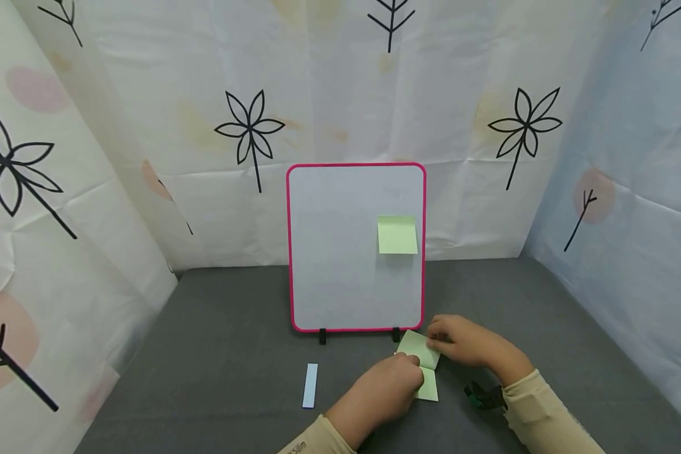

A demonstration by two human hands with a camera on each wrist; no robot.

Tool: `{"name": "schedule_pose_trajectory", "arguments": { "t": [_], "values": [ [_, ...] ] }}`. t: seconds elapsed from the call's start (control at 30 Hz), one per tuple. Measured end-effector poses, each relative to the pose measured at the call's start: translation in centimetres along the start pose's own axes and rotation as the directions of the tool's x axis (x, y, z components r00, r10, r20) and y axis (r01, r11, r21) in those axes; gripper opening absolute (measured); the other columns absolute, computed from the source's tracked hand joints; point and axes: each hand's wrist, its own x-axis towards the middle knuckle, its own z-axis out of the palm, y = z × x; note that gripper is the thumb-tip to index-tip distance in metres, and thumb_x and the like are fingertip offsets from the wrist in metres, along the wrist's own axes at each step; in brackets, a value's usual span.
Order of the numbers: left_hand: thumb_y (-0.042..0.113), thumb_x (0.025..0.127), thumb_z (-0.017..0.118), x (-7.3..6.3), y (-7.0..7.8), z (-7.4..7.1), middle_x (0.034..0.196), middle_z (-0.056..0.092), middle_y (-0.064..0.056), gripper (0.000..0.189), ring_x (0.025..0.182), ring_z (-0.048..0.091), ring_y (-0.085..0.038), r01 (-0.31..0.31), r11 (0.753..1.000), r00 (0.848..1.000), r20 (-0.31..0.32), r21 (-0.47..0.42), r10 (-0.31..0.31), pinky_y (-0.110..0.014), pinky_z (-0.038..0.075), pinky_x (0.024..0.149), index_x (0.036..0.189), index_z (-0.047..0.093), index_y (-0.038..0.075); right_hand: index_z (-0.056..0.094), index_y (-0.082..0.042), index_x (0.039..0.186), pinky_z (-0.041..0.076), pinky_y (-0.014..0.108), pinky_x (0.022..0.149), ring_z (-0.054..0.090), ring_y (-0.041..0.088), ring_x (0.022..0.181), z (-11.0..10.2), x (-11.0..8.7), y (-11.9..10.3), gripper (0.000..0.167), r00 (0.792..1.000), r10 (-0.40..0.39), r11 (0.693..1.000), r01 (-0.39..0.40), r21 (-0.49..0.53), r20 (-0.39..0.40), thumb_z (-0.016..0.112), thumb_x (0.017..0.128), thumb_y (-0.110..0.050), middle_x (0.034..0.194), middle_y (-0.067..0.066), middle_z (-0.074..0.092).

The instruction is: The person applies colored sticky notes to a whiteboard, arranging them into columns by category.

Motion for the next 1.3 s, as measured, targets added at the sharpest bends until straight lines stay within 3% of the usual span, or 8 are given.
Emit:
{"name": "schedule_pose_trajectory", "arguments": {
  "t": [0.43, 0.83, 1.13, 1.3],
  "values": [
    [0.009, 0.087, 0.082, -0.3, 0.4, -0.2, 0.076, 0.059, 0.007, 0.027, 0.065, 0.053, -0.009, -0.009, 0.996, 1.000, -0.029, 0.084, 0.012, -0.021, 0.042, 0.056, 0.067, 0.069, 0.023, 0.073, -0.018, 0.091, 0.043, 0.025, 0.066, 0.046, -0.001, 0.076, -0.1, -0.2, 0.0, 0.013, 0.999, 0.017, 1.000, -0.018, -0.026, -0.044, 0.069, 0.103, -0.017, 0.090, -0.009, 0.057],
    [0.009, 0.090, 0.080, -0.3, 0.5, -0.3, 0.080, 0.061, 0.006, 0.021, 0.066, 0.052, -0.009, 0.005, 0.997, 1.000, -0.008, 0.073, -0.004, -0.023, 0.046, 0.059, 0.074, 0.074, 0.022, 0.072, -0.018, 0.091, 0.053, 0.031, 0.073, 0.057, 0.001, 0.084, -0.5, -0.5, 0.2, 0.012, 0.998, 0.039, 0.998, -0.042, -0.036, -0.056, 0.070, 0.103, -0.018, 0.093, -0.009, 0.060],
    [0.010, 0.087, 0.081, -0.4, 0.6, -0.2, 0.077, 0.059, 0.007, 0.028, 0.066, 0.054, -0.008, 0.001, 0.992, 0.999, -0.044, 0.123, 0.005, -0.022, 0.045, 0.058, 0.066, 0.067, 0.022, 0.069, -0.020, 0.088, 0.055, 0.033, 0.075, 0.062, 0.006, 0.086, -0.8, -0.8, 0.6, 0.016, 0.996, 0.028, 0.998, -0.033, -0.059, -0.088, 0.069, 0.103, -0.015, 0.093, -0.010, 0.060],
    [0.010, 0.089, 0.080, -0.4, 0.6, -0.2, 0.077, 0.058, 0.007, 0.031, 0.065, 0.053, -0.008, -0.001, 0.993, 0.999, -0.032, 0.120, 0.005, -0.022, 0.044, 0.059, 0.064, 0.066, 0.022, 0.068, -0.019, 0.088, 0.055, 0.034, 0.075, 0.061, 0.006, 0.086, -1.0, -0.9, 0.5, 0.016, 0.994, 0.034, 0.997, -0.042, -0.069, -0.108, 0.068, 0.103, -0.014, 0.093, -0.009, 0.060]
  ]
}}
